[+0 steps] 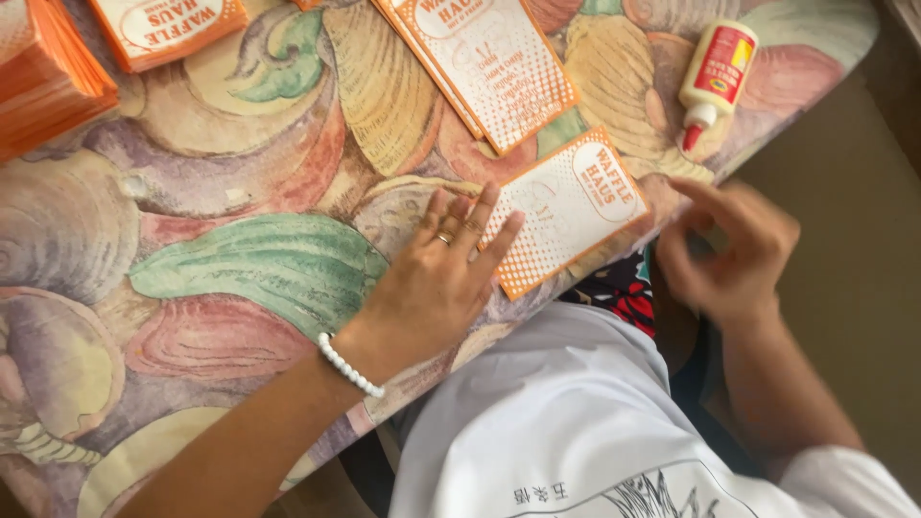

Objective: Applying glue to the edges of paper bags and folding them to assemble the bags.

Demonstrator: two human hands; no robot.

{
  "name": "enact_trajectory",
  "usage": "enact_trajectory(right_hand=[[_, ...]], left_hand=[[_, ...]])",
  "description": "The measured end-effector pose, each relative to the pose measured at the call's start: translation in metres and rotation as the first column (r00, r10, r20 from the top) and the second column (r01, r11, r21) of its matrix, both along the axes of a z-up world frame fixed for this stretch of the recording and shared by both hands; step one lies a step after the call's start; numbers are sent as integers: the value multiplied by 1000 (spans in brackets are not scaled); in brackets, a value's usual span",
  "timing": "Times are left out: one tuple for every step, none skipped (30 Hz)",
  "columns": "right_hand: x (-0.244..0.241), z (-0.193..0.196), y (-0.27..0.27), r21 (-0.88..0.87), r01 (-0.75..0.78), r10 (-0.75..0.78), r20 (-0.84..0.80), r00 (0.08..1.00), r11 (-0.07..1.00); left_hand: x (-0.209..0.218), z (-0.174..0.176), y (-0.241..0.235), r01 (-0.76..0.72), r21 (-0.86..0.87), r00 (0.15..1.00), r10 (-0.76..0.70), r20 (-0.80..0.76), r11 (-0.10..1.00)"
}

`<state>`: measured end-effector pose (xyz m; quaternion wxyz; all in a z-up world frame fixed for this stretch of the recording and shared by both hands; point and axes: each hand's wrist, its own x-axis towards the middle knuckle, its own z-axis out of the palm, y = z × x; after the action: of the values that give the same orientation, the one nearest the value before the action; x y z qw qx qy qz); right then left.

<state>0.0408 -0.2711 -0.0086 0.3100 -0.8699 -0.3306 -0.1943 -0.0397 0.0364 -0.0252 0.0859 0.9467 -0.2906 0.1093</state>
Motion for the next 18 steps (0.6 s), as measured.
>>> enact_trajectory(right_hand=[[-21, 2, 2, 117, 95, -74, -169, 983, 989], [-34, -11, 6, 119, 94, -73, -171, 983, 989], [-46, -25, 10, 206, 152, -71, -356, 932, 967], [-59, -38, 13, 277, 225, -47, -530, 847, 934], [-59, -46, 15, 277, 225, -45, -532, 846, 934], [-59, -55, 18, 400, 275, 23, -601, 799, 874], [-61, -63, 21, 508, 334, 103, -654, 749, 794], [-58, -60, 22, 510, 338, 101, -654, 750, 791], [-55, -57, 24, 553, 359, 116, -647, 754, 752], [-51, -54, 25, 595, 377, 129, -637, 760, 710], [-47, -51, 26, 597, 379, 126, -634, 763, 707], [-44, -47, 26, 581, 356, 113, -618, 778, 731], [-41, -43, 26, 564, 333, 100, -602, 792, 755], [-32, -41, 13, 566, 335, 99, -602, 792, 753], [-24, -39, 0, 505, 294, 14, -520, 854, 811], [-16, -37, -12, 435, 260, -59, -424, 904, 862], [15, -23, -22, 437, 260, -57, -426, 903, 861], [46, -10, -31, 480, 205, -103, -231, 968, 853]], left_hand=[[0, 3, -2, 5, -70, 1000, -6, -21, 998], [-5, 4, -6, 3, -69, 1000, -5, -22, 998], [-10, 5, -10, -34, -240, 997, 16, -78, 970], [-15, 6, -15, -80, -402, 990, 27, -136, 912], [-18, 9, -19, -82, -401, 990, 28, -139, 912], [-21, 11, -21, -86, -432, 984, 9, -176, 898], [-24, 14, -24, -91, -462, 977, -10, -212, 882], [-24, 16, -24, -87, -460, 977, -14, -212, 884], [-23, 19, -24, -60, -515, 975, -60, -213, 855], [-23, 21, -25, -32, -570, 972, -107, -209, 821], [-21, 20, -23, -26, -569, 972, -112, -206, 822], [-20, 20, -22, 35, -575, 969, -168, -181, 818], [-20, 19, -20, 95, -579, 962, -224, -155, 810], [-18, 20, -19, 97, -578, 962, -226, -156, 811], [-16, 20, -18, 115, -579, 965, -230, -129, 807], [-16, 21, -16, 129, -578, 967, -230, -104, 805], [-13, 21, -15, 128, -576, 967, -229, -107, 807], [-12, 22, -13, 95, -573, 973, -198, -120, 814]])
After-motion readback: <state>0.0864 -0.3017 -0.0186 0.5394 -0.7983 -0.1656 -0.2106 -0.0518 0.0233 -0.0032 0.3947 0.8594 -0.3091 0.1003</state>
